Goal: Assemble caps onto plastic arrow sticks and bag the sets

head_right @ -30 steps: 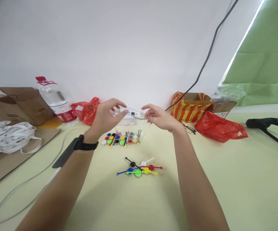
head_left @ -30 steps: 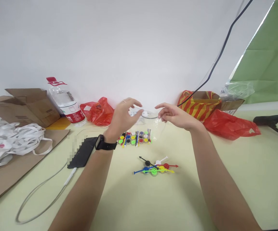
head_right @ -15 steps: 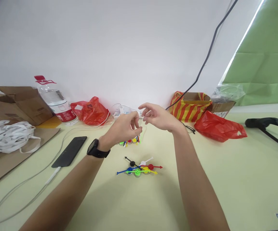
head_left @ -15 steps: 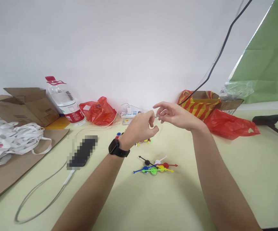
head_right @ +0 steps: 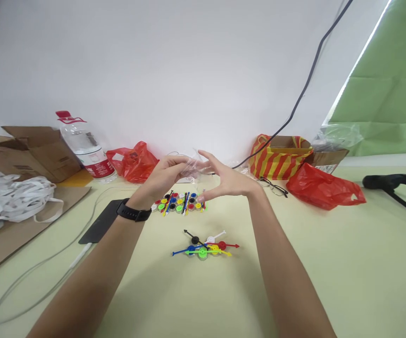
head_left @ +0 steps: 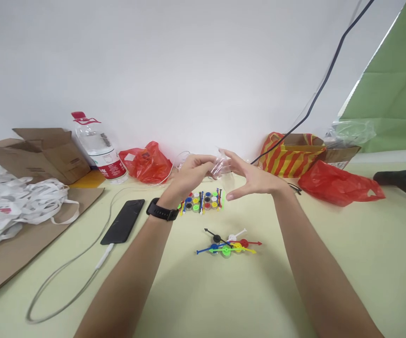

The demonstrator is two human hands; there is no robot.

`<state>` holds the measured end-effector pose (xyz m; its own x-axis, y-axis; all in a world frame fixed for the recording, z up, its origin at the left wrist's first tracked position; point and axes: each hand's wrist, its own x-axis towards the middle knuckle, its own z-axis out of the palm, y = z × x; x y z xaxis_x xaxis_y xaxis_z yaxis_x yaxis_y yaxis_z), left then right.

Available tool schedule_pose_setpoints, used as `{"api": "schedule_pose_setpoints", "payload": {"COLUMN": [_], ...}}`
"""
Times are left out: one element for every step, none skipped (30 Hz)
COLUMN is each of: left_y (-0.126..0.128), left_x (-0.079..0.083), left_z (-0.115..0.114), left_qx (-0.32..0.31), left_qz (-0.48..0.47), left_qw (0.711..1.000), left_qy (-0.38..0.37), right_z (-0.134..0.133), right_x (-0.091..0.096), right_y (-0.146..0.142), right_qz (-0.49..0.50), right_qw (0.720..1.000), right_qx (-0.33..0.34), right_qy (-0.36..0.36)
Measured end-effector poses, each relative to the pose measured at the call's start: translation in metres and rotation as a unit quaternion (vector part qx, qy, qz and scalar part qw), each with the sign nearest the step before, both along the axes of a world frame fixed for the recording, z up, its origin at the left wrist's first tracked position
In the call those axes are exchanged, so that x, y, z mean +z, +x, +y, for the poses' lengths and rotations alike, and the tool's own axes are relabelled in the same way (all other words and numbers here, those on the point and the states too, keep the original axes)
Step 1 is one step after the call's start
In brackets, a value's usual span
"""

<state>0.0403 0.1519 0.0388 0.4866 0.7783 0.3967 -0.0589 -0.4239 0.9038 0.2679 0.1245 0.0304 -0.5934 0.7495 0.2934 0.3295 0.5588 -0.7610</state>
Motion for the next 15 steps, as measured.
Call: {"api": "schedule_pose_setpoints", "payload": {"left_y": [-0.001, -0.002, -0.004, -0.005, -0.007, -0.009, -0.010, -0.012, -0.013, -0.014, -0.015, -0.016, -0.016, -0.017, -0.017], "left_x": [0.000, 0.001, 0.002, 0.004, 0.005, 0.007, 0.008, 0.009, 0.010, 0.010, 0.010, 0.010, 0.010, 0.010, 0.011], "left_z": [0.000, 0.000, -0.001, -0.003, -0.004, -0.006, -0.007, -0.007, -0.008, -0.008, -0.008, -0.008, -0.008, -0.008, -0.009], "left_qx": [-0.006, -0.010, -0.013, -0.014, -0.010, 0.000, 0.016, 0.037, 0.060, 0.080, 0.093, 0.099, 0.099, 0.096, 0.094], "left_qz": [0.000, 0.004, 0.014, 0.031, 0.053, 0.081, 0.110, 0.138, 0.160, 0.176, 0.185, 0.190, 0.193, 0.195, 0.198], "left_qw": [1.000, 1.000, 0.999, 0.998, 0.996, 0.991, 0.984, 0.974, 0.964, 0.954, 0.946, 0.942, 0.939, 0.938, 0.937], "left_qy": [0.003, 0.013, 0.030, 0.051, 0.078, 0.108, 0.140, 0.173, 0.204, 0.230, 0.248, 0.260, 0.266, 0.269, 0.272], "right_z": [0.000, 0.001, 0.001, 0.001, 0.002, 0.002, 0.002, 0.003, 0.003, 0.004, 0.005, 0.007, 0.009, 0.010, 0.012], "right_x": [0.000, -0.001, -0.001, 0.000, 0.000, 0.000, 0.000, 0.000, -0.001, -0.002, -0.003, -0.004, -0.006, -0.007, -0.008], "right_y": [-0.002, -0.004, -0.005, -0.005, -0.004, -0.003, -0.002, 0.000, 0.002, 0.004, 0.005, 0.007, 0.008, 0.008, 0.009], "right_qz": [0.006, 0.013, 0.018, 0.020, 0.022, 0.027, 0.034, 0.043, 0.052, 0.059, 0.061, 0.060, 0.058, 0.055, 0.054], "right_qw": [1.000, 1.000, 1.000, 1.000, 0.999, 0.998, 0.997, 0.996, 0.994, 0.992, 0.991, 0.989, 0.988, 0.986, 0.984], "right_qx": [0.007, 0.008, 0.004, -0.003, -0.009, -0.008, -0.003, 0.006, 0.014, 0.022, 0.029, 0.036, 0.044, 0.055, 0.066], "right_qy": [-0.007, -0.013, -0.018, -0.024, -0.034, -0.049, -0.066, -0.083, -0.097, -0.109, -0.118, -0.127, -0.136, -0.146, -0.154]}}
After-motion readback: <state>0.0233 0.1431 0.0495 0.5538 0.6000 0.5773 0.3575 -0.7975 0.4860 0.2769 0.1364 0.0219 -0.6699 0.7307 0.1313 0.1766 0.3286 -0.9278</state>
